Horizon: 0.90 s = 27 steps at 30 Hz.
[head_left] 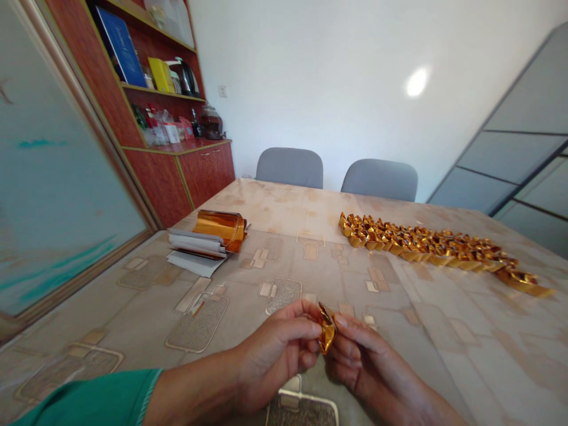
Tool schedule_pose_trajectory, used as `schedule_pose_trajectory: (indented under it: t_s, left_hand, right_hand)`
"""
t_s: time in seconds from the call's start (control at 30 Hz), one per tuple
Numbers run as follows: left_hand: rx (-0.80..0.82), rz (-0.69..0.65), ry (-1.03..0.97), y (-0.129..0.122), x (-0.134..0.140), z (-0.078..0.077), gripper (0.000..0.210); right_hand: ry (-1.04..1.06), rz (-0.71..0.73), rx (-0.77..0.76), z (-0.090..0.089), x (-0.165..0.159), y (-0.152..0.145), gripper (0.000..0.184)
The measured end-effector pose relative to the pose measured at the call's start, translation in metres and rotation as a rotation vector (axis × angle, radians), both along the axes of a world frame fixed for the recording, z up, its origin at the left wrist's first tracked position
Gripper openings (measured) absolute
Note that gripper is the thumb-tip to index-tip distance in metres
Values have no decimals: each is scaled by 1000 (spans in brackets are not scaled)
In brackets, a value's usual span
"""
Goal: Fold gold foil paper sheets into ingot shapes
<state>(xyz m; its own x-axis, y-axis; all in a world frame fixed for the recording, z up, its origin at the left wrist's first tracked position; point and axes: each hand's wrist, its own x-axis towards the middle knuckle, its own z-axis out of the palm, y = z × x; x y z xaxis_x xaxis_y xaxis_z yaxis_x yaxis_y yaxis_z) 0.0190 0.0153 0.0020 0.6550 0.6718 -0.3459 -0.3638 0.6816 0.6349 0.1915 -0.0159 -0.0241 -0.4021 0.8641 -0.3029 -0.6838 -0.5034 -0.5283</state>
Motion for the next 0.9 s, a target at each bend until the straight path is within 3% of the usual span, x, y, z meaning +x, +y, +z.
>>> schedule_pose_trajectory:
  t_s: [0.1,0.27,0.4,0.5,0.7,0.9]
  left_hand:
    - [70,6,61,3,-2,2,32]
    - [481,-42,265,13,-5,-7,65]
    - [662,4,319,19,-3,-16,48]
    - [666,80,305,19,-1,-18,40]
    - [576,141,252,18,0,-19,37]
    - [543,136,228,16,1,-22,39]
  right_hand:
    - [5,6,17,4,2,2,29]
    - [1,36,7,7,5,4,38]
    - [-138,10,38,7,2,4,40]
    - [-345,-51,100,7,-2,4,43]
    - [-821,-273,474,11,-2,-3,29]
    - [-1189,-208,941,19,-1,-3,21]
